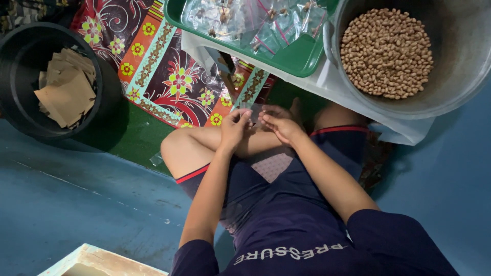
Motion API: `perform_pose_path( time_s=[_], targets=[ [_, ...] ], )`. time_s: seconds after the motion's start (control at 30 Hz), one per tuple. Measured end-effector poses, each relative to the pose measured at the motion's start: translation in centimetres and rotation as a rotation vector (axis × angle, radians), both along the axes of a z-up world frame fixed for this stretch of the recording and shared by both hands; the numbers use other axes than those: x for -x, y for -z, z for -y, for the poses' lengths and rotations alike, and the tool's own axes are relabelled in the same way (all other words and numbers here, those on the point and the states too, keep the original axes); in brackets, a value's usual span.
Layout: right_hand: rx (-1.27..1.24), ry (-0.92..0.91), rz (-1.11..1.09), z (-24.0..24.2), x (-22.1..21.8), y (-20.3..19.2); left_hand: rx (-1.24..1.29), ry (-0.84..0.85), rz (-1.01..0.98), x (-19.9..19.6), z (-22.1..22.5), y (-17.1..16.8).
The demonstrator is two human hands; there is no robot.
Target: The person manually packs small quantities of peanuts into small plastic zip-lock bags while sitting on the floor.
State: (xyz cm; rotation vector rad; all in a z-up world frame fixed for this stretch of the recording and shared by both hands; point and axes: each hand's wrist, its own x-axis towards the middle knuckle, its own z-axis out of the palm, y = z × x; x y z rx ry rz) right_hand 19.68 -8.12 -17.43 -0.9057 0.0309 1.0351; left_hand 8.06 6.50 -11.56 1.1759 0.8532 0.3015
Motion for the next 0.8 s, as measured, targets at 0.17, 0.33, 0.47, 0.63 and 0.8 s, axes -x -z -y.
perform_pose_path(
  time_s=[0.17, 0.33, 0.47, 0.63, 0.8],
  targets=[
    [0.015, 0.009, 0.028, -0.1, 0.2, 0.7, 0.027, -0.005, 0.045, 0.0, -0.2, 0.9],
    [0.026, 0.017, 0.003, -0.2, 0.0, 0.7, 0.070, -0.022, 0.049, -0.2, -0.1, -0.2],
    [0.024, 0.090, -0.013, -0.2, 0.2, 1.1, 0.095, -0.027, 0.023, -0.1, 0.2, -2.7],
    [0.060, 0.093, -0.045, 0.0, -0.4, 1.5, 0.060, 0.020, 0.004, -0.2, 0.3, -2.6],
    [0.127, 0.026, -0.036, -0.1, -0.3, 0.1, -0.009, 0.071, -0.004, 0.0, 0.1, -1.3]
  ],
)
